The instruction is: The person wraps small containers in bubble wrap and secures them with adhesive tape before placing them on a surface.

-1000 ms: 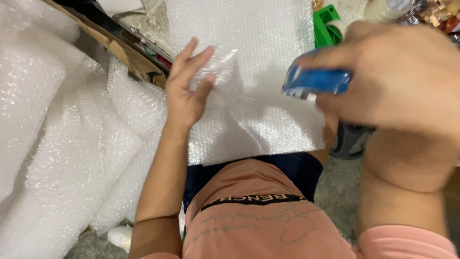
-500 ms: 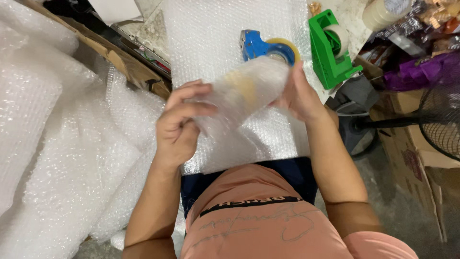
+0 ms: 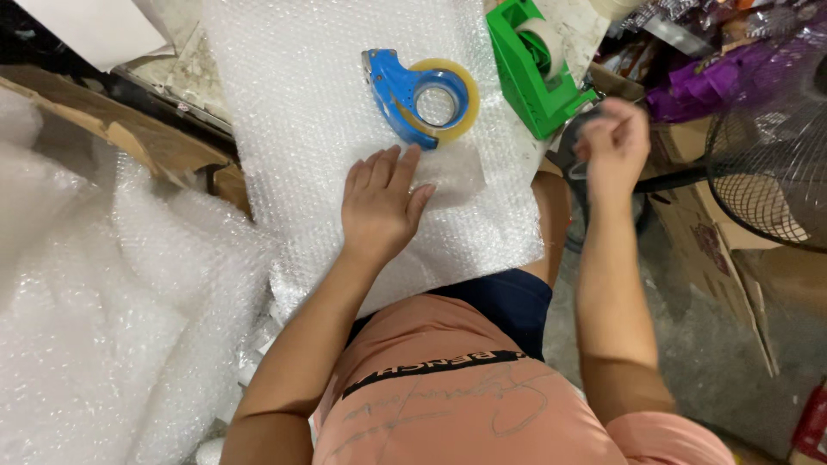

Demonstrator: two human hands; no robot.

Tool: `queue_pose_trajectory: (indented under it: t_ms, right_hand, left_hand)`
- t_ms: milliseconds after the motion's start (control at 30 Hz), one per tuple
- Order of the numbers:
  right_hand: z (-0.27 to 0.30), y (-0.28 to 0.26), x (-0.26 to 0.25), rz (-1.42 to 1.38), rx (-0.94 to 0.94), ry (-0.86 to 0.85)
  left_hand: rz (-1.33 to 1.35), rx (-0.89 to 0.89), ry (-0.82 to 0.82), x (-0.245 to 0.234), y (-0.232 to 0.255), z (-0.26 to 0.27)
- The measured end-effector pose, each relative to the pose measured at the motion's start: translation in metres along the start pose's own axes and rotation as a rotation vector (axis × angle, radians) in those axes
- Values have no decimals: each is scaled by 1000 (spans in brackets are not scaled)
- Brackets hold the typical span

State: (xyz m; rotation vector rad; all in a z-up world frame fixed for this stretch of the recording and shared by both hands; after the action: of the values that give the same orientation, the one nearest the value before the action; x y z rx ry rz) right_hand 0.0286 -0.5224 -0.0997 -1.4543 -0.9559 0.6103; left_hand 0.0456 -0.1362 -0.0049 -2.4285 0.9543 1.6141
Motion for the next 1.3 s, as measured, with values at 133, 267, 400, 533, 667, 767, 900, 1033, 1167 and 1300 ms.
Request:
queue_pose_trajectory:
  t_ms: [133, 267, 400, 533, 667, 767, 900, 1033, 1167, 1300]
  right_hand:
    - [-49, 16, -20, 636, -313, -215]
    - [-40, 12, -6, 962, -657, -489]
    - [-24, 13, -42, 446, 279, -277]
    - [36, -77, 18, 311, 220, -176]
    - [106, -106, 122, 405, -94, -265]
    - [138, -85, 195, 235, -174, -423]
    - [149, -97, 232, 433, -350, -505]
    - [130, -98, 225, 783, -333, -387]
    - [126, -92, 208, 750, -325, -386]
    - [124, -82, 196, 722, -302, -410]
  left_hand:
    - [0, 0, 6, 0, 2, -3]
    - [246, -68, 23, -18, -3, -3]
    - [306, -46, 74, -41, 17, -3]
    - [516, -48, 20, -44, 33, -5]
    - [540, -142, 101, -55, 22, 2]
    - [495, -78, 169, -52, 14, 7]
    - [178, 30, 126, -24, 10, 8]
    - [159, 8, 99, -6, -3, 7]
    - [112, 14, -159, 15, -6, -3]
    - [121, 2, -389, 20, -8, -25]
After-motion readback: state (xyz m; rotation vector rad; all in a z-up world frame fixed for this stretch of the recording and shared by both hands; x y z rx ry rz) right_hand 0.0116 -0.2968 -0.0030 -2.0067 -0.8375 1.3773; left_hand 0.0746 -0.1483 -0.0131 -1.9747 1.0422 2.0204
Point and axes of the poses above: each hand's wrist, its own z-axis away from the middle knuckle, its own x-axis out of the palm, y = z × x, the point moved 9 cm from there along -z, towards the middle knuckle, and after that the axes turned 13 degrees about -z, right-handed, at the moved point
